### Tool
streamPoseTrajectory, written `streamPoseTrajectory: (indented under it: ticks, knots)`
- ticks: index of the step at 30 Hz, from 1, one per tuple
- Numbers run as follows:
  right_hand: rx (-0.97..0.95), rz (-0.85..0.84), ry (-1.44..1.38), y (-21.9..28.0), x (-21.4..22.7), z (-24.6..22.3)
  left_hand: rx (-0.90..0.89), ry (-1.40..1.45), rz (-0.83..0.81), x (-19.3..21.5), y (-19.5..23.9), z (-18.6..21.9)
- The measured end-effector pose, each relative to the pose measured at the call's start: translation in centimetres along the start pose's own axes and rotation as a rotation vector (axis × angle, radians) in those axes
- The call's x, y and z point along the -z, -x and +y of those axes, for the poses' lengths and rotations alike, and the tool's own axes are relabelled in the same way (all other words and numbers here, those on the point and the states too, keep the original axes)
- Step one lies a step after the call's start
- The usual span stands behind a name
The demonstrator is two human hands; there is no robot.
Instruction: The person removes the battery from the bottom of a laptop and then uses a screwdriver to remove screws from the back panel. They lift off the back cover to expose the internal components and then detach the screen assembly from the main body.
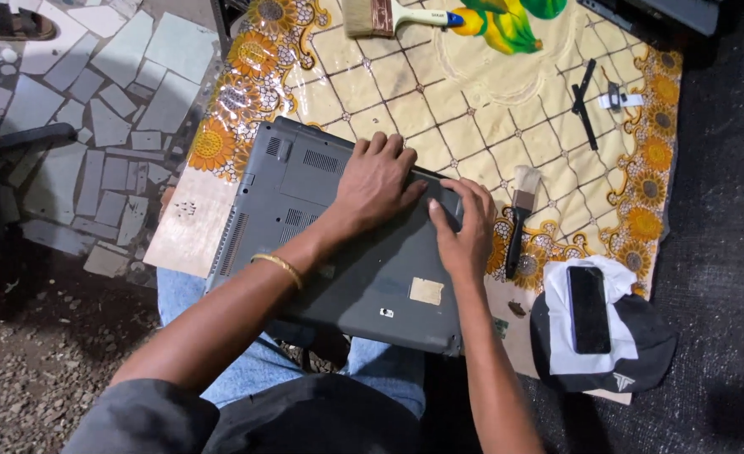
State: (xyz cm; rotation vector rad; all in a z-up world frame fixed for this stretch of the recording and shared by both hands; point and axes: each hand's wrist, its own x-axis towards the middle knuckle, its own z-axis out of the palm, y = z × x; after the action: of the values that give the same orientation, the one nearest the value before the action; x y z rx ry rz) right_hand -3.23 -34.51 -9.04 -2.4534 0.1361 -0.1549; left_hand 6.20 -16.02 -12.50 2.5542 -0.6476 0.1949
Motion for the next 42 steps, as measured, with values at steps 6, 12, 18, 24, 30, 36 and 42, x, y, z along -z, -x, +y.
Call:
streamPoseTrajectory:
  ticks: [6,12,18,24,30,36,42]
  knots:
    - [-0.071,-0.002,0.006,-0.3,-0.1,-0.3,0.003,-0.078,-0.041,-1.4,-2.6,-0.4]
    - [-0.048,0.026,-0.004,-0.2,0.0,-0.3,0.095,0.074,-0.123,-1.7,-3.9,-2.1]
    - [0.048,0.092,-0.051,0.0,-0.1,-0.1,0.101,-0.011,-0.152,0.4,-4.0,-1.2]
    - [-0.037,0.137,-0.105,0.1,0.2,-0.6,0.212,-0.036,-0.225,0.0,-4.1,-0.7]
    - [-0.3,0.314,-0.328,0.4,-1.9,3.5,0.234,0.006,-0.32,0.5,-4.0,-1.0]
    - [-0.312,0.411,-0.442,-0.3,-2.5,4.5,0.223,0.016,-0.375,0.9,-4.5,-0.9]
    - [-0.351,0.432,-0.477,-0.4,-3.3,5.6,0.165,0.174,-0.38,4.5,-4.7,0.3]
